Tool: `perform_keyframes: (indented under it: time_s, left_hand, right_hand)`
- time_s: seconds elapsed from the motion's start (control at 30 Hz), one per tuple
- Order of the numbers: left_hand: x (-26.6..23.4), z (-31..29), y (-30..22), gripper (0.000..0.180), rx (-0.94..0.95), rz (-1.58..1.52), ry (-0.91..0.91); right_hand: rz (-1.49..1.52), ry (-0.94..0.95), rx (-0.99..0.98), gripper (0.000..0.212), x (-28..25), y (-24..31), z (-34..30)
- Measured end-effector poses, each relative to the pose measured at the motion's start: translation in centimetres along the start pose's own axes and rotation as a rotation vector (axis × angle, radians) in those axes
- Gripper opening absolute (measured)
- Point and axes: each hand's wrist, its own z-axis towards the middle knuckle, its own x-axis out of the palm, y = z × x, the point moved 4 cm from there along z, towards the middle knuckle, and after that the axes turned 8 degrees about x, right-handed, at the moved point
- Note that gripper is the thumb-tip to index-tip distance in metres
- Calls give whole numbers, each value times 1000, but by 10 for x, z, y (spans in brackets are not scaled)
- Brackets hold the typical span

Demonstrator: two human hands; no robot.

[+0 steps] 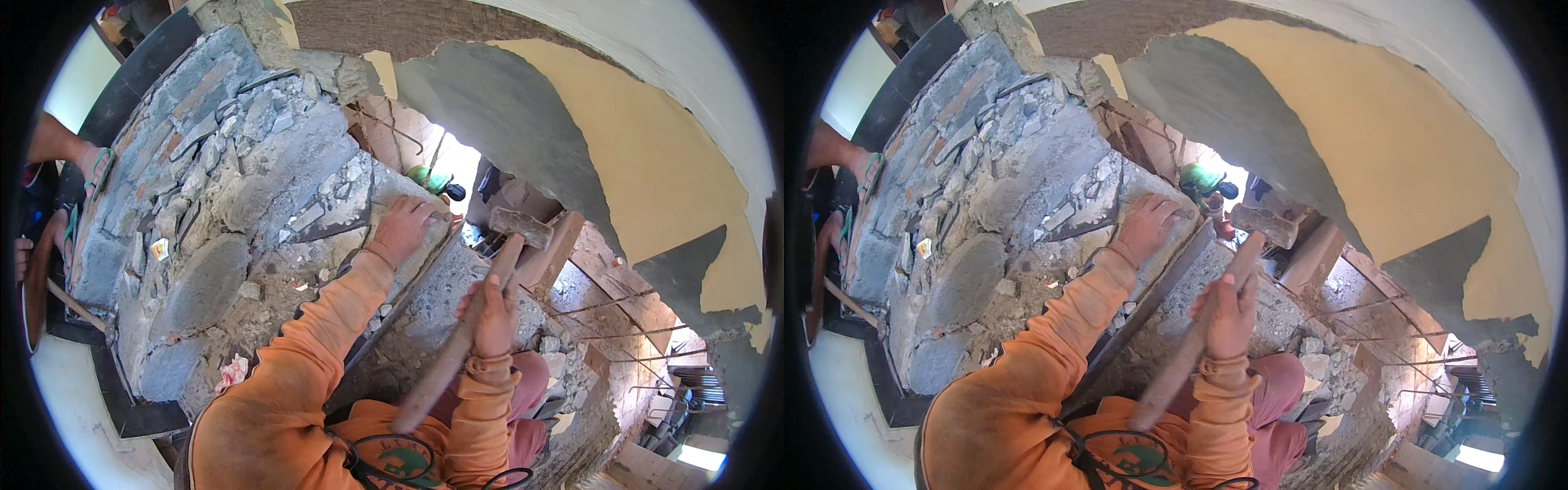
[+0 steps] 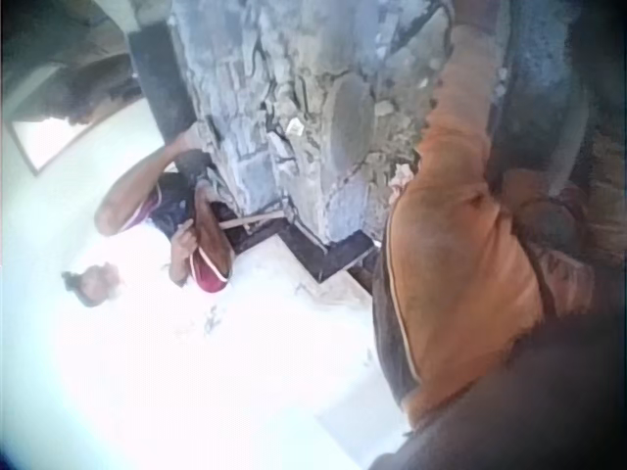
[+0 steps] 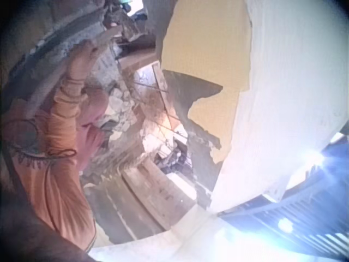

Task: The person uses a hammer and a chisel to break pieces of concrete from a structure.

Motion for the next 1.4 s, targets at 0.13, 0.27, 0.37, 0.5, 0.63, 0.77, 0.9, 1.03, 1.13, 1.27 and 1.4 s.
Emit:
perform_keyframes:
  time_s: [0.13,0.27,0.37,0.5,0.63,0.77,0.9,1.03,1.13,1.27,1.4]
  left_hand:
    - [-1,-2,1,26,-44,-33,18]
    - [-2,-3,3,25,-9,-10,-1]
    - [3,1,-3,24,-15,-27,5]
    - [4,-9,7,25,-14,-20,14]
    - [-1,1,-1,25,26,1,-4]
    - [1,-12,0,26,42,20,-14]
    - [-2,10,-8,26,107,-34,-21]
    - [3,-16,-2,23,101,-4,140]
    - [-4,-25,6,22,277,17,192]
    - [-9,-7,-4,20,240,28,350]
    - [-10,-18,-7,21,264,35,284]
  right_hand:
    - [5,178,196,21,17,-26,22]
    - [115,134,139,23,11,-16,16]
    - [31,20,105,21,5,-32,27]
    - [69,233,277,20,8,-35,33]
    - [163,113,223,18,12,-46,23]
    - [230,196,231,17,2,-41,23]
    - [119,171,174,17,8,-46,25]
    - [89,160,168,17,3,-52,-3]
    - [136,98,130,15,-15,-34,-26]
    - [44,26,125,17,-45,-17,-24]
    - [19,33,75,18,-53,-3,-51]
